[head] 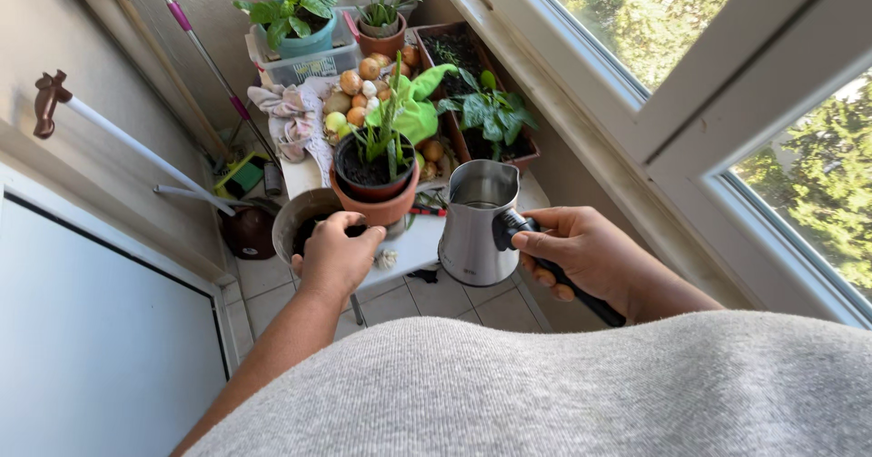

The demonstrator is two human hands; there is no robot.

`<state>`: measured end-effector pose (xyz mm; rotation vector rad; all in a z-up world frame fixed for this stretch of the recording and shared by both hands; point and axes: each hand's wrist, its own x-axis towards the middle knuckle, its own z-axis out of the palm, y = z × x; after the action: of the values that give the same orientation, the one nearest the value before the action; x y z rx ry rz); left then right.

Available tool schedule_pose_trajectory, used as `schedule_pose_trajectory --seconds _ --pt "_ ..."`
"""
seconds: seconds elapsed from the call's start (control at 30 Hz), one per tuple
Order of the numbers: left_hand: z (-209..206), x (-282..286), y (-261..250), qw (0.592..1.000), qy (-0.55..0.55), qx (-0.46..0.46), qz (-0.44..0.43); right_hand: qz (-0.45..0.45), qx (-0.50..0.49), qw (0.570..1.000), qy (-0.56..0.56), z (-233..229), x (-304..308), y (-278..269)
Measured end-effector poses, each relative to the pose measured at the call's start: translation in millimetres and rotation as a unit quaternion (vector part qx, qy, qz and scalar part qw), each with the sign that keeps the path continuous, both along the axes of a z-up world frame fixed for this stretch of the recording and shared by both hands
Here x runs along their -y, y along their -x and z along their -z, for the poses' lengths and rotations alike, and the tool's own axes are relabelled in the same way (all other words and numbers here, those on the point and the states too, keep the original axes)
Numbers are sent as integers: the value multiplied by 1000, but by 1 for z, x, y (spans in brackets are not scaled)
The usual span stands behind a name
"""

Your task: The person waters several potted plants using a metal pitcher and a screwdriver to probe the soil.

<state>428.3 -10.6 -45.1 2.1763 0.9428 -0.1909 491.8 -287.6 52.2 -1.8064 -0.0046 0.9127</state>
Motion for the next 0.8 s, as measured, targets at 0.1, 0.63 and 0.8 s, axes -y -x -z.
schedule_pose_trajectory --seconds 0.1,0.63,0.8 --pt "5 -29 -29 996 -29 72 -41 -3 31 999 -9 11 -14 -36" --pt "44 -85 -99 983 129 95 -93 14 -13 998 54 39 -48 -137" --pt "51 -66 -104 984 116 76 -111 -74 0 993 93 61 -41 -166"
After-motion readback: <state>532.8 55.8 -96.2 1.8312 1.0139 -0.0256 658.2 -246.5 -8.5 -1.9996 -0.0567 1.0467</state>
